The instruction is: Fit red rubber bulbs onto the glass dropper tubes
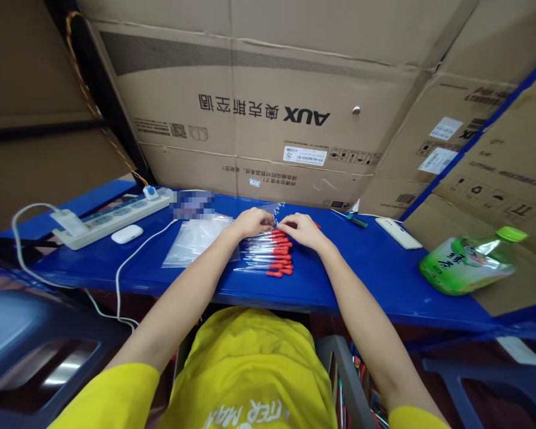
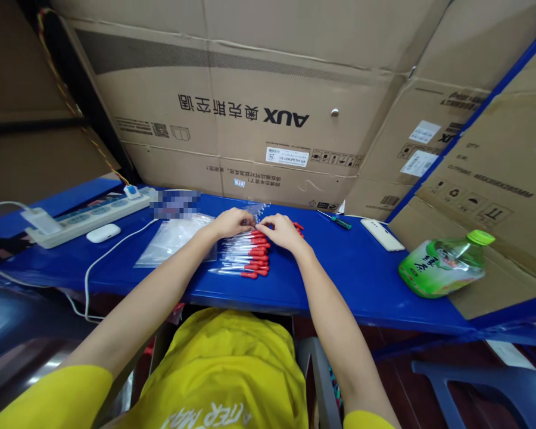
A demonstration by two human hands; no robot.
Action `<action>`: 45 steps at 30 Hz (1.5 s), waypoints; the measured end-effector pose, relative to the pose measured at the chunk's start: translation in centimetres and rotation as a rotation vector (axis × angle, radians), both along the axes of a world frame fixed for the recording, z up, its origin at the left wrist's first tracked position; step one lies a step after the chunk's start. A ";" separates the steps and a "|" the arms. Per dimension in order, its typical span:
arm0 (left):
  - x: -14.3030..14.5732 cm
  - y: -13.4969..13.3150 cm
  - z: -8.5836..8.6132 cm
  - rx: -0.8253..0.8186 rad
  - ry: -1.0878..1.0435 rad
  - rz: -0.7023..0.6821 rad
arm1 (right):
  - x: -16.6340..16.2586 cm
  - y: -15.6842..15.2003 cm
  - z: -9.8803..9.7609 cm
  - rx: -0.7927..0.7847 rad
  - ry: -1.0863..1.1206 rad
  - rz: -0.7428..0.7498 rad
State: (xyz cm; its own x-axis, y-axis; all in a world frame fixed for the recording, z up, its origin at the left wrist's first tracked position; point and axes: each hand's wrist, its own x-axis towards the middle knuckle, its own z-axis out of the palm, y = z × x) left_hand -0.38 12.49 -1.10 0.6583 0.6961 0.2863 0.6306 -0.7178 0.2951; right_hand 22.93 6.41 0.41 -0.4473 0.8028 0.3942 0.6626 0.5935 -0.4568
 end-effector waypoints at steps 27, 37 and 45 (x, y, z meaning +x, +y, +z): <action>1.0 -1.8 0.8 0.148 -0.091 -0.007 | 1.3 -0.1 0.5 0.222 -0.237 -0.211; 3.6 -3.8 1.6 0.233 0.019 0.039 | 2.7 0.4 1.3 0.286 -0.060 -0.164; 2.9 -2.8 0.6 0.138 -0.281 0.041 | 5.7 1.1 0.5 0.035 -0.159 -0.259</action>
